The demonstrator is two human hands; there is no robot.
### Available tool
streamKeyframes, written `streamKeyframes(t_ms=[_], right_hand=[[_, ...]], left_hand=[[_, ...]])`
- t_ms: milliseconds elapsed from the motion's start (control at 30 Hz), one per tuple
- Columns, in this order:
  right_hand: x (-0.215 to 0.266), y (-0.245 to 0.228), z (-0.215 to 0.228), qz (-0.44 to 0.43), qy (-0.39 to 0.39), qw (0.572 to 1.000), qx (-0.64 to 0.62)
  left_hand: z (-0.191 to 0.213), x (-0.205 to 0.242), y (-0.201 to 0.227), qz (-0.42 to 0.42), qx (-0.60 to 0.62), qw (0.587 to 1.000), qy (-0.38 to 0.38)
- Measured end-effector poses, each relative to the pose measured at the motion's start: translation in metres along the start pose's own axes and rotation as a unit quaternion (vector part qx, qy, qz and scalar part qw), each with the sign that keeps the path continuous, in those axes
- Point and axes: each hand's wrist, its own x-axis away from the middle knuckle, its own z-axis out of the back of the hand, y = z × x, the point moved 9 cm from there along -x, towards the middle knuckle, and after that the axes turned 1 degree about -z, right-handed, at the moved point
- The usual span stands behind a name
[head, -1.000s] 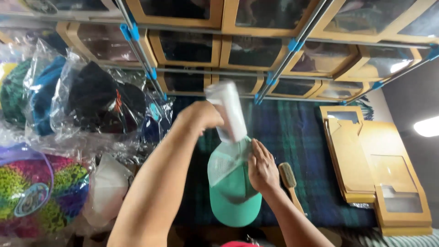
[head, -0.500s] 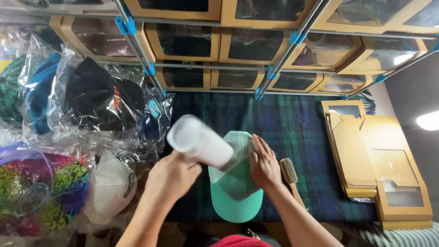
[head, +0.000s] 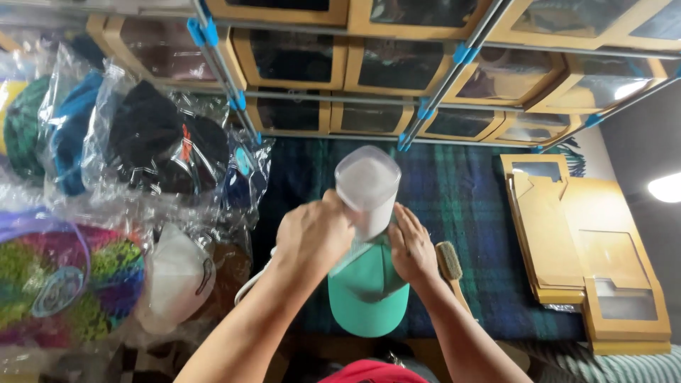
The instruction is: Cleaning the inside and outside of a light green cap using a brush and a handheld steamer.
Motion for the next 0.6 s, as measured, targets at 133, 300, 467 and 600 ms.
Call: streamKeyframes(t_ms=[133, 300, 467, 600], right_hand=[[0.009, -0.012, 0.008, -0.063, -0.026, 0.998, -0.017], [0.011, -0.015, 0.011, -0.038, -0.022, 0.999, -0.008], [0.011, -0.014, 0.007, -0.065, -0.046, 0.997, -0.007], [0.010, -0.016, 0.006, -0.052, -0.048, 0.997, -0.007]], left_hand=[[0.019, 0.019, -0.002, -0.026, 0.017, 0.999, 0.018], [-0.029, 0.063, -0.085, 0.103, 0.107, 0.987, -0.064], [-0.157, 0.113, -0.164, 0.329, 0.493, 0.804, -0.056], [-0.203, 0.110, -0.175, 0.351, 0.637, 0.686, -0.008]])
